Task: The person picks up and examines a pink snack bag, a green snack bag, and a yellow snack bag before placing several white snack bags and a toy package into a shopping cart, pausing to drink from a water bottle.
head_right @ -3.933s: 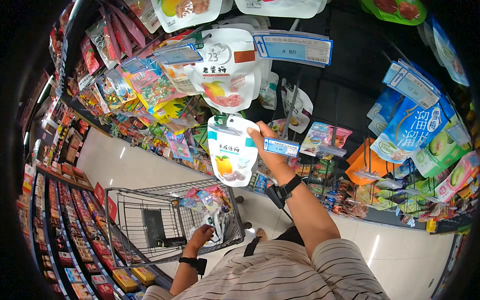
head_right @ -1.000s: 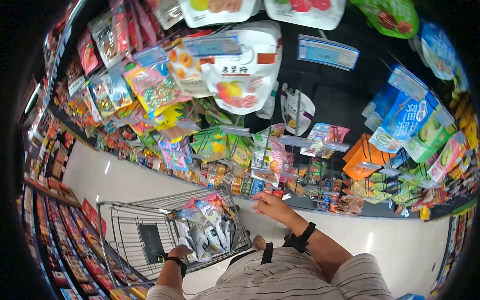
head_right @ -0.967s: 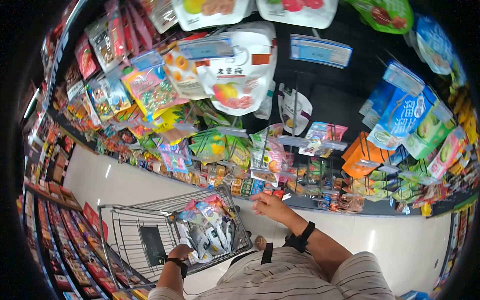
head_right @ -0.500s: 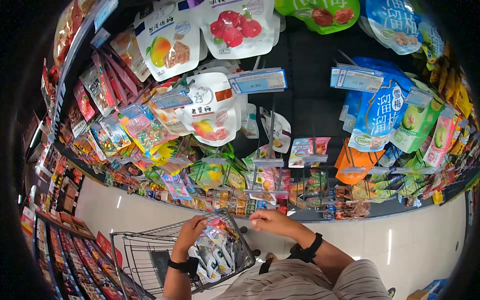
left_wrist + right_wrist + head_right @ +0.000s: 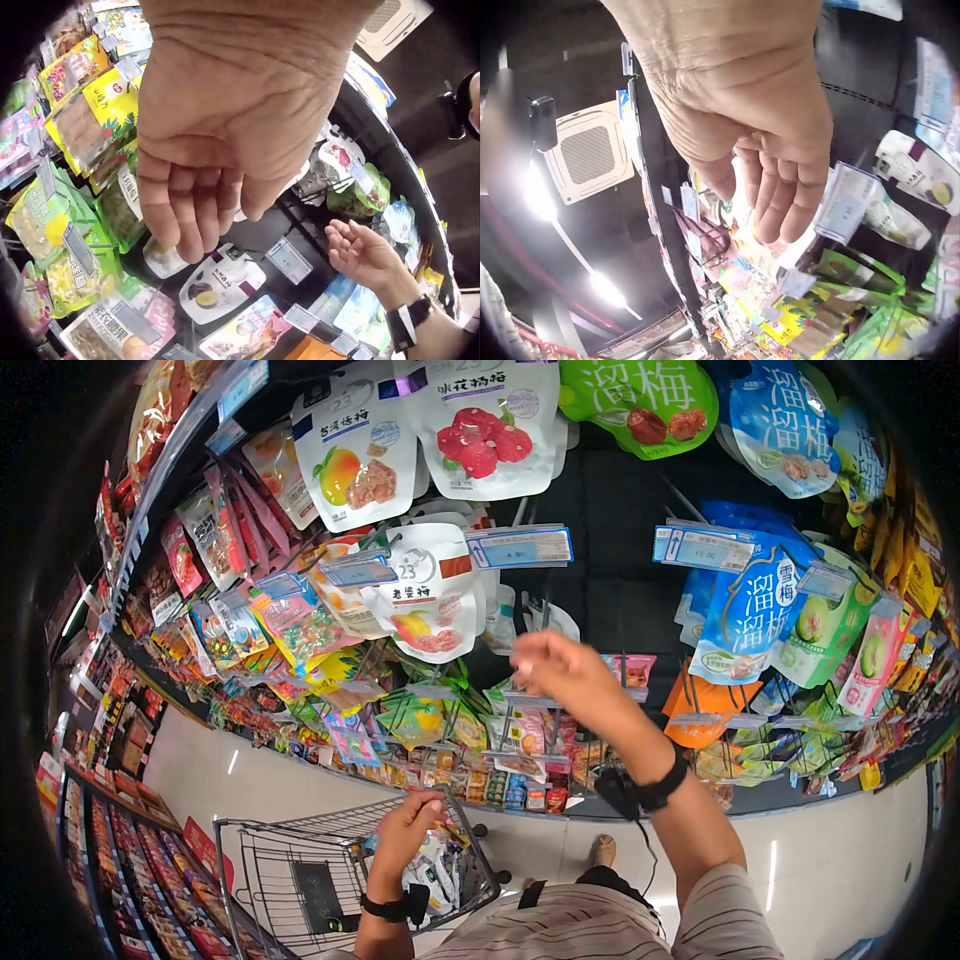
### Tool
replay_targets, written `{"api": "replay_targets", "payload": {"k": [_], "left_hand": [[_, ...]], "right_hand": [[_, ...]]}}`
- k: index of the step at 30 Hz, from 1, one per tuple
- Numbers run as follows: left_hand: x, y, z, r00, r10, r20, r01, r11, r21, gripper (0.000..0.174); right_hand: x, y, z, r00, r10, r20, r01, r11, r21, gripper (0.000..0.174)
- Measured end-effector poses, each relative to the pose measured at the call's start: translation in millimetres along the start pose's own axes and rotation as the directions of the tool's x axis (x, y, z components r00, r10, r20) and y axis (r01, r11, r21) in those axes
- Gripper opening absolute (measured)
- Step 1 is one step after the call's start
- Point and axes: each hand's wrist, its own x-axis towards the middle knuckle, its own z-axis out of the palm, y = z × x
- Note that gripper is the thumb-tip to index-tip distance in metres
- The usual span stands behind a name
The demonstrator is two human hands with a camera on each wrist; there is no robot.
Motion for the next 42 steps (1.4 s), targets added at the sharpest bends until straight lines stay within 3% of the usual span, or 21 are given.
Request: {"api": "replay_targets", "payload": {"k": [2,6,11,13,14,20,26,29,32,38,42], "left_hand": [[-6.5,-1.3,-4.8,0.998,-0.061,0.028,0.061,0.998,0.012,0.03],[-21.5,-34.2,-14.7,0.998,-0.048,-0.038,0.044,0.995,-0.084,0.03],[-45.4,-23.4,-32.3,0.986,-0.113,-0.119,0.098,0.987,-0.129,0.031],[-52.7,-20.2,-38.1,0.98,-0.151,-0.131,0.131,0.98,-0.15,0.03],[-56.3,-21.0,-40.3,0.976,-0.172,-0.138,0.149,0.976,-0.162,0.03],[-67.3,-28.9,-42.7,0.961,-0.205,-0.187,0.173,0.97,-0.173,0.028],[-65.0,-28.8,-41.0,0.965,-0.196,-0.173,0.169,0.973,-0.16,0.031],[-61.8,-30.8,-39.3,0.968,-0.185,-0.172,0.162,0.977,-0.137,0.031],[-59.2,-24.4,-37.0,0.975,-0.157,-0.157,0.143,0.985,-0.101,0.031],[-54.1,-32.8,-32.6,0.979,-0.139,-0.148,0.126,0.987,-0.095,0.031],[-53.8,-28.4,-31.2,0.978,-0.178,-0.106,0.16,0.974,-0.163,0.031]], "right_hand": [[30.3,-9.4,-3.7,0.999,-0.047,-0.026,0.045,0.994,-0.097,0.047],[82.5,-20.7,2.4,0.983,-0.163,-0.085,0.141,0.964,-0.225,0.063],[140.8,-13.3,1.4,0.988,-0.117,-0.098,0.089,0.964,-0.249,0.086],[149.4,-24.1,8.0,0.97,-0.239,-0.041,0.213,0.92,-0.33,0.088],[166.3,-3.7,1.8,0.944,-0.326,-0.054,0.295,0.905,-0.306,0.09],[166.9,-13.7,15.8,0.958,-0.286,0.022,0.285,0.941,-0.182,0.078],[181.5,-4.4,12.5,0.953,-0.292,-0.079,0.248,0.904,-0.348,0.053],[183.6,-4.5,17.5,0.968,-0.243,-0.054,0.22,0.937,-0.273,0.042],[180.9,-4.8,28.0,0.946,-0.3,-0.124,0.261,0.93,-0.257,0.036],[167.3,-17.7,47.6,0.951,-0.268,-0.152,0.275,0.961,0.026,0.026],[156.5,-26.3,49.7,0.968,-0.232,-0.099,0.227,0.972,-0.06,0.031]]}}
